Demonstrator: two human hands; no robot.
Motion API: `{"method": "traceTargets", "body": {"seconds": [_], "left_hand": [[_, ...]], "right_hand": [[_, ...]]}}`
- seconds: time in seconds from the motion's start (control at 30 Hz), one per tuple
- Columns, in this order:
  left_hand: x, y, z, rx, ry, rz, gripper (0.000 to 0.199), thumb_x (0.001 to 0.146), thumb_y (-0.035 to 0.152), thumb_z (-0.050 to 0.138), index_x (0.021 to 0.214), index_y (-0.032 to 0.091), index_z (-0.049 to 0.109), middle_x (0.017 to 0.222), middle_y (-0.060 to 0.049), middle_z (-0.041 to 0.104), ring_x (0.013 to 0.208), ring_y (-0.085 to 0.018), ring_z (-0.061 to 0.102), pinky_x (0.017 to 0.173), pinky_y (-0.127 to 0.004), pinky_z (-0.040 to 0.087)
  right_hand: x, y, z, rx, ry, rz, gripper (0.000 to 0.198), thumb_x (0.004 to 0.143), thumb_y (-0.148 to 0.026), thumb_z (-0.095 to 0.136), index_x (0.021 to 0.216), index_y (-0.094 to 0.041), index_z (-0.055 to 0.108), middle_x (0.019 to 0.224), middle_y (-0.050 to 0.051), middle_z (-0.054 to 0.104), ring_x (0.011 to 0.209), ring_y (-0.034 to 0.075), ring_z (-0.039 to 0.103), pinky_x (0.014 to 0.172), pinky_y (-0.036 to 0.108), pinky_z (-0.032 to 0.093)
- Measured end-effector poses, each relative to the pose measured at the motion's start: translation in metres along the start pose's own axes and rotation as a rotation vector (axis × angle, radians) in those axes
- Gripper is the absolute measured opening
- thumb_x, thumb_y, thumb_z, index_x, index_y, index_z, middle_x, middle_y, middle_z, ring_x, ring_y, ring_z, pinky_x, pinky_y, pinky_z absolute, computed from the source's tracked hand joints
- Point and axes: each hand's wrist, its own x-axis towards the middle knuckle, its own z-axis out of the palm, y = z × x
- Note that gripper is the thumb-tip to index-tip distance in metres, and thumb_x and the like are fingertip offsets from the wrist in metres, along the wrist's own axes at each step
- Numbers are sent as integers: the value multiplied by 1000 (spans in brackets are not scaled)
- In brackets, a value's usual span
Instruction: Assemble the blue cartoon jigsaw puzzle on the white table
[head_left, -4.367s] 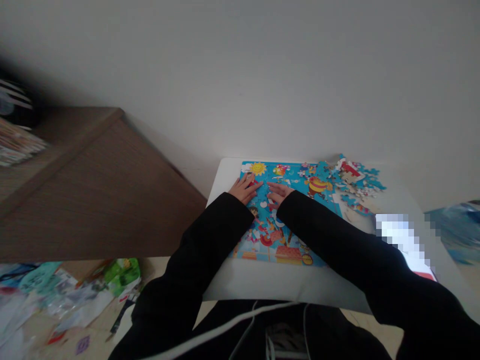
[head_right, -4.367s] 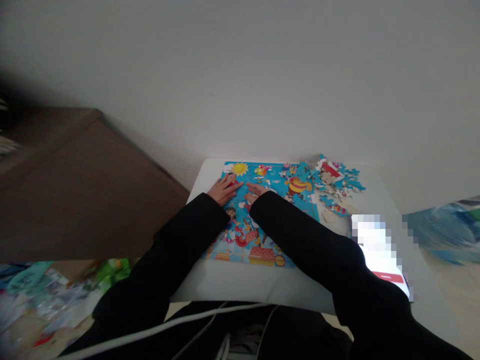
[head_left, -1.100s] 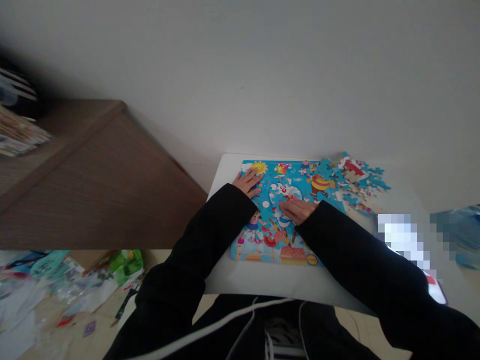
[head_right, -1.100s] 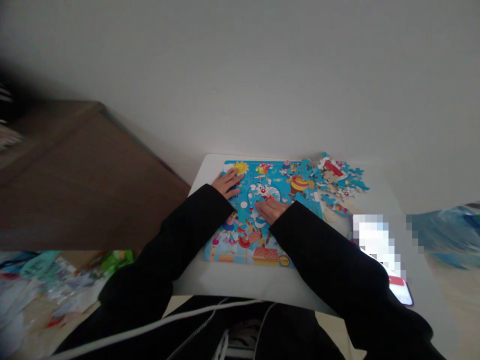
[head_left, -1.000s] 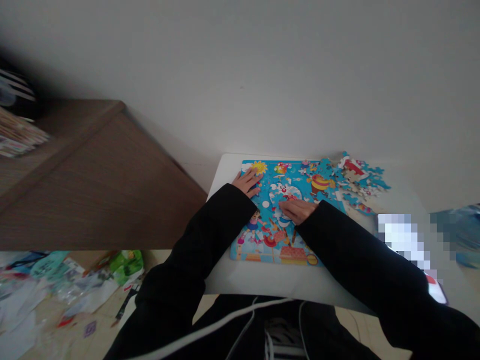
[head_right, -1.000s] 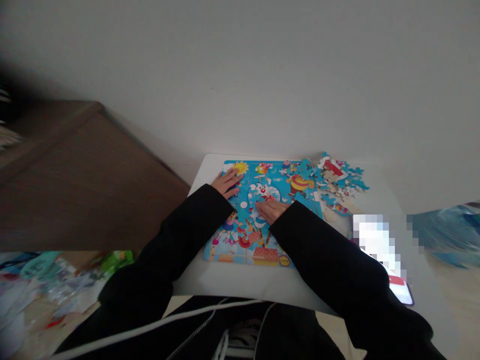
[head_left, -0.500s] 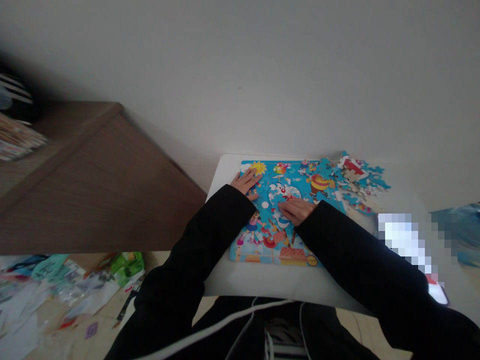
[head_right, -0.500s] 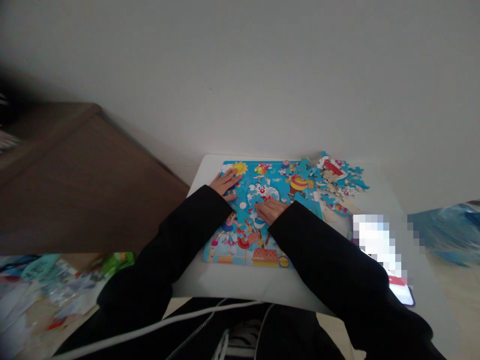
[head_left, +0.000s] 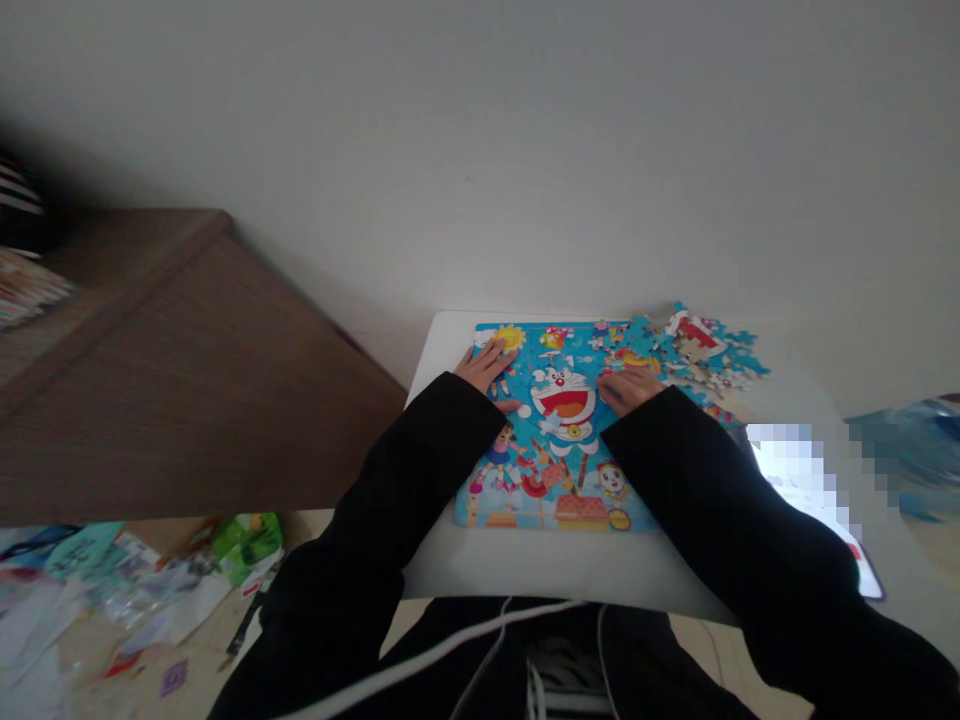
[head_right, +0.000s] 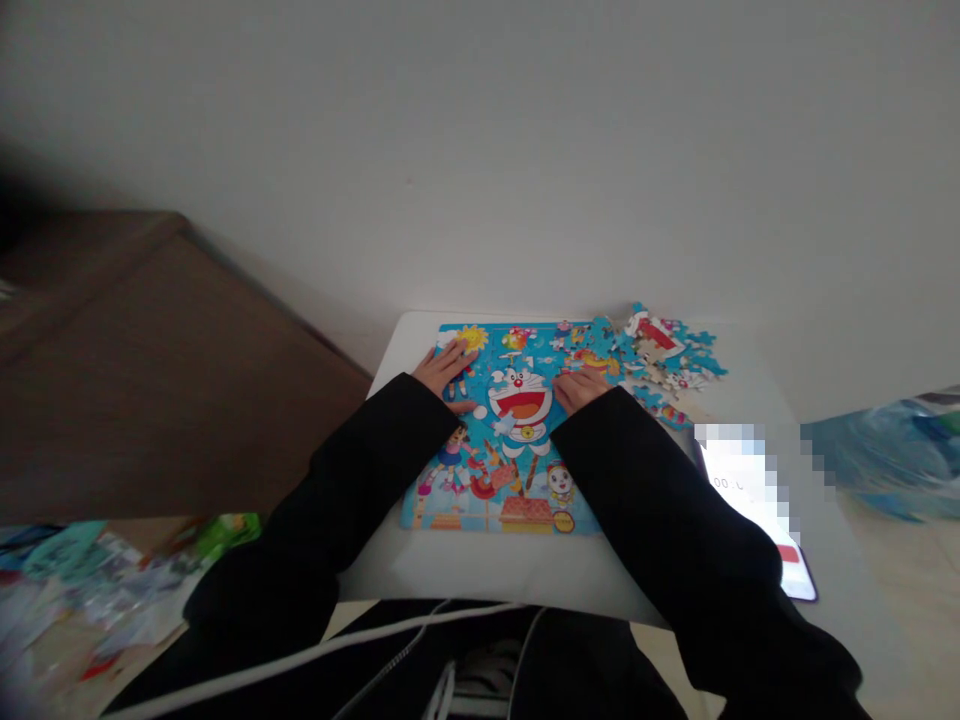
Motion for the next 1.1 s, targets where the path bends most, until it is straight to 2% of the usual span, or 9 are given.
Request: {"method": "traceTargets", "body": {"seconds": [0.13,0.3,0.53,0.67,0.9,1.0,1.1], "left_hand": [[0,0,1,12,9,2,91,66,61,55,138,18,20,145,-10,13,133,-28,11,106,-49,12],[-1,0,1,3,11,7,90,67,62,54,138,18,20,145,-10,13,133,-26,11,106,-48,10],[0,-1,-1,10,-6,5,89,68,61,54,138,18,19,145,-11,12,133,-26,10,106,-49,11],[2,-1,-1,17,-25,2,91,67,62,55,138,18,19,145,-11,11,133,-27,10,106,-49,12],[1,-2,0,3,-11,4,84,72,62,48,138,19,18,145,-10,11,133,-26,9,106,-49,11],[1,-2,0,-5,-10,11,83,73,61,47,138,18,18,145,-10,11,133,-26,9,106,-49,11],[0,-1,-1,-4,-10,13,83,73,61,48,138,18,18,145,-11,11,133,-27,9,106,-49,11]], "right_hand": [[2,16,-13,-78,-110,120,26,84,-22,42,81,-13,67,82,9,69,76,18,62,75,30,43],[15,20,-23,-8,-206,153,27,82,-24,44,95,-14,66,90,9,68,87,21,62,80,32,44],[55,0,-6,62,-401,57,43,80,-27,48,121,-17,50,111,8,61,106,21,53,93,35,39],[62,-6,2,76,-468,89,43,81,-29,48,123,-20,49,110,6,61,106,22,52,91,34,41],[42,29,-7,62,-492,144,65,68,-43,63,127,-22,45,110,7,61,108,29,48,89,44,41],[37,46,-8,93,-518,109,59,70,-37,61,125,-21,47,102,6,65,100,26,54,87,39,43],[35,55,-5,76,-486,40,56,68,-38,61,121,-20,51,101,7,65,94,24,57,87,39,42]]}}
